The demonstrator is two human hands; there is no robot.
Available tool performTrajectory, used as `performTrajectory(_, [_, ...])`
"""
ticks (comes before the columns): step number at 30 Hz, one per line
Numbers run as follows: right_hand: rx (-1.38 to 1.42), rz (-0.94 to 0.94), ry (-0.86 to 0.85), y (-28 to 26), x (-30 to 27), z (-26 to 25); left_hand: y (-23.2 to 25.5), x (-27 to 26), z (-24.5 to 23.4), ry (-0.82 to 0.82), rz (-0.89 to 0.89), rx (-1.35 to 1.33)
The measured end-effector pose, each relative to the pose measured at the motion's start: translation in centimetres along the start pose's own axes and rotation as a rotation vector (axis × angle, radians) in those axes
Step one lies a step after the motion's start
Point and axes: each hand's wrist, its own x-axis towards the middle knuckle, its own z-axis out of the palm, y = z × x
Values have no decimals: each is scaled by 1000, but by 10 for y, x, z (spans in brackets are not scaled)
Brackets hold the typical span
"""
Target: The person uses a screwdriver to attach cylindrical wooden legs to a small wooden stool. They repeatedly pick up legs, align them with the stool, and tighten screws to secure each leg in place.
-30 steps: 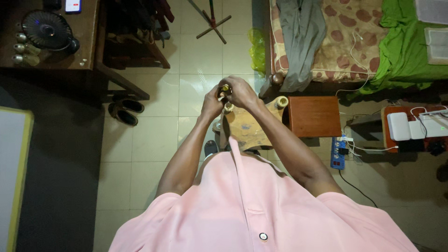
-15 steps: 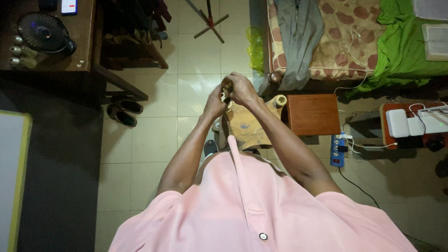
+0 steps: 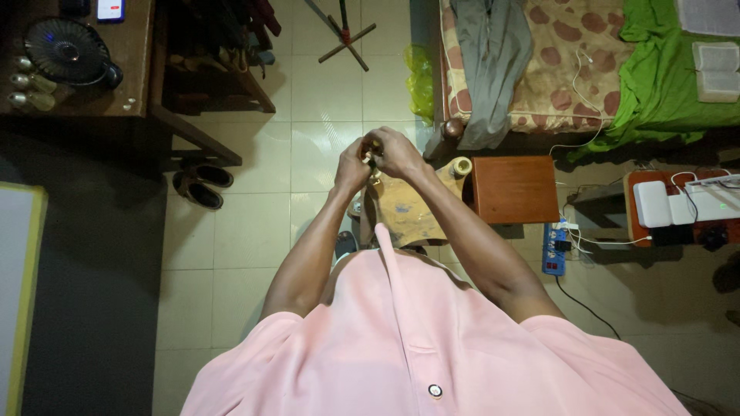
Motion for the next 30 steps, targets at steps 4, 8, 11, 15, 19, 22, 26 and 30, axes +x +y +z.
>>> performTrajectory(4, [-5,30,5,4,-5,4,-3,0,6,47,86,8])
performTrajectory(8, [-67,31,40,4,-6,7,-8,3,11,42,65,78])
performTrajectory(11, [-110,112,9,5,-3,8,-15,6,13,13,86,86])
performTrajectory(15, [-70,258,-41,12,2,7,-30,6,12,-100,24,51])
performTrajectory(19, [-144,278,-37,31,-8,3,-55,-3,8,-149,-91,161])
performTrajectory(22, [-211,280,-39,47,-20,2,-77,-7,4,-206,-113,257])
performTrajectory(26, [-249,313,-64,74,-43,7,-104,-13,12,-301,5,301])
performTrajectory(30, [-306,395,-179,101,-61,28,-126,-12,28,-381,91,388])
